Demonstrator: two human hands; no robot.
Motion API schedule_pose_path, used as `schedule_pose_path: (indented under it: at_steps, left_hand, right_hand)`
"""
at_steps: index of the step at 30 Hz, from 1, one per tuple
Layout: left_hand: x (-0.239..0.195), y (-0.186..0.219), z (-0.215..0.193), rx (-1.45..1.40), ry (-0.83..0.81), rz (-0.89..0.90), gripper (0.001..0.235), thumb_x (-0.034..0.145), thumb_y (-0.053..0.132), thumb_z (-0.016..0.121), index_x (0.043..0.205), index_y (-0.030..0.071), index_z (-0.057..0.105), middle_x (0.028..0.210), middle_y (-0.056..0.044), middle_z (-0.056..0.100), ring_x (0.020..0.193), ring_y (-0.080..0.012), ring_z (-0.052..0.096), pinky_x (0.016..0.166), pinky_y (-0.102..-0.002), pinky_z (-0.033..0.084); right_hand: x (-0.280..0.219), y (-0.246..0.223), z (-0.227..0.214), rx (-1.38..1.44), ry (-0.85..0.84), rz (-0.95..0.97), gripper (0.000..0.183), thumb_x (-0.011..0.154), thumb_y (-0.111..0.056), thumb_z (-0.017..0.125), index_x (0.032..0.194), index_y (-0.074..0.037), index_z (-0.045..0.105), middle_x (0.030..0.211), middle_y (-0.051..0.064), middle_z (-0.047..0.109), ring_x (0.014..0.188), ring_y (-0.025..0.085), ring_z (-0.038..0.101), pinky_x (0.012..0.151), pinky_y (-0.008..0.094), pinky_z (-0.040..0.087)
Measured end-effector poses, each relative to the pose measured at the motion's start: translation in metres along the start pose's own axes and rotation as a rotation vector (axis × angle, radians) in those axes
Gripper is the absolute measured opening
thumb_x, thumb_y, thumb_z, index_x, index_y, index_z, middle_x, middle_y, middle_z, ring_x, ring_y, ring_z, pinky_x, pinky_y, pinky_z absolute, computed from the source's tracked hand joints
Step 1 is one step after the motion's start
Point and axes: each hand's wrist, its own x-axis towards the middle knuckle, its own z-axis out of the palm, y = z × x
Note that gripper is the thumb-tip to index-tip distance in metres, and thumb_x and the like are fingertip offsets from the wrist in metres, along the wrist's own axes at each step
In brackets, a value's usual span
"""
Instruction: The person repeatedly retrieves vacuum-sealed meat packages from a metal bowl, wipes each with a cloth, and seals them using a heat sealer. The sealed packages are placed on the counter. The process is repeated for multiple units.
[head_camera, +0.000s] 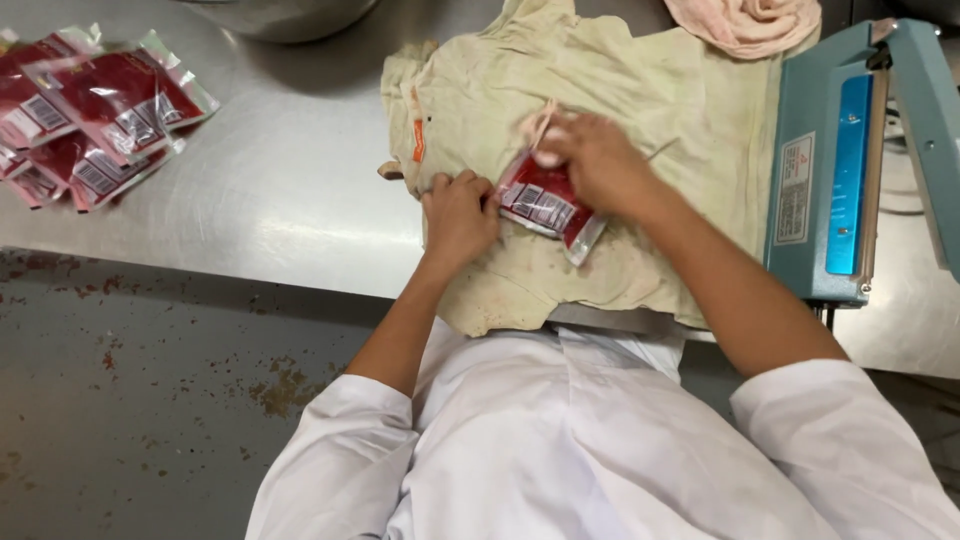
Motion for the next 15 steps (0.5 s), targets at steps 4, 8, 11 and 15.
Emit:
schedule_pose_path:
  at_steps: [4, 8, 11, 15]
  left_hand:
    - [0.016, -0.021, 0.003, -0.092, -0.085, -0.037, 0.019, 0.096, 0.028, 0.062, 0.093, 0.015, 0.077, 0.091, -0.005, 0.065, 0.104, -0.0319, 0.054, 0.087, -0.048, 0.040]
    - [0.028, -0.045, 0.025, -0.040, -0.102, -0.015, 0.023, 0.091, 0.031, 0.064, 0.086, 0.011, 0.073, 0.092, -0.014, 0.068, 0.105, -0.0392, 0.056, 0.085, -0.055, 0.044]
    - [0.011, -0.011, -0.009, -0.087, -0.100, -0.039, 0.017, 0.094, 0.022, 0.064, 0.089, 0.010, 0.075, 0.090, -0.011, 0.066, 0.106, -0.0362, 0.056, 0.089, -0.050, 0.042]
    - [0.013, -0.010, -0.012, -0.095, -0.096, -0.038, 0.018, 0.095, 0.023, 0.063, 0.090, 0.011, 0.075, 0.091, -0.010, 0.066, 0.106, -0.0346, 0.056, 0.090, -0.049, 0.041]
  right_hand:
    - [0.007, -0.008, -0.004, 0.192, 0.050, 0.169, 0.048, 0.090, 0.000, 0.052, 0.134, -0.013, 0.069, 0.138, 0.024, 0.060, 0.126, 0.049, 0.058, 0.105, 0.055, 0.047]
    - [-0.019, -0.096, 0.021, 0.037, -0.026, 0.103, 0.056, 0.096, -0.035, 0.062, 0.148, -0.017, 0.055, 0.158, 0.012, 0.046, 0.146, 0.039, 0.039, 0.115, 0.062, 0.027]
    - [-0.064, -0.102, 0.031, -0.057, 0.195, 0.053, 0.039, 0.102, -0.033, 0.057, 0.138, -0.022, 0.066, 0.148, 0.007, 0.058, 0.127, 0.032, 0.054, 0.102, 0.047, 0.041]
    - [-0.109, -0.070, -0.004, -0.080, 0.202, 0.029, 0.035, 0.098, -0.024, 0.061, 0.131, -0.018, 0.072, 0.130, 0.006, 0.070, 0.127, 0.025, 0.061, 0.103, 0.041, 0.043]
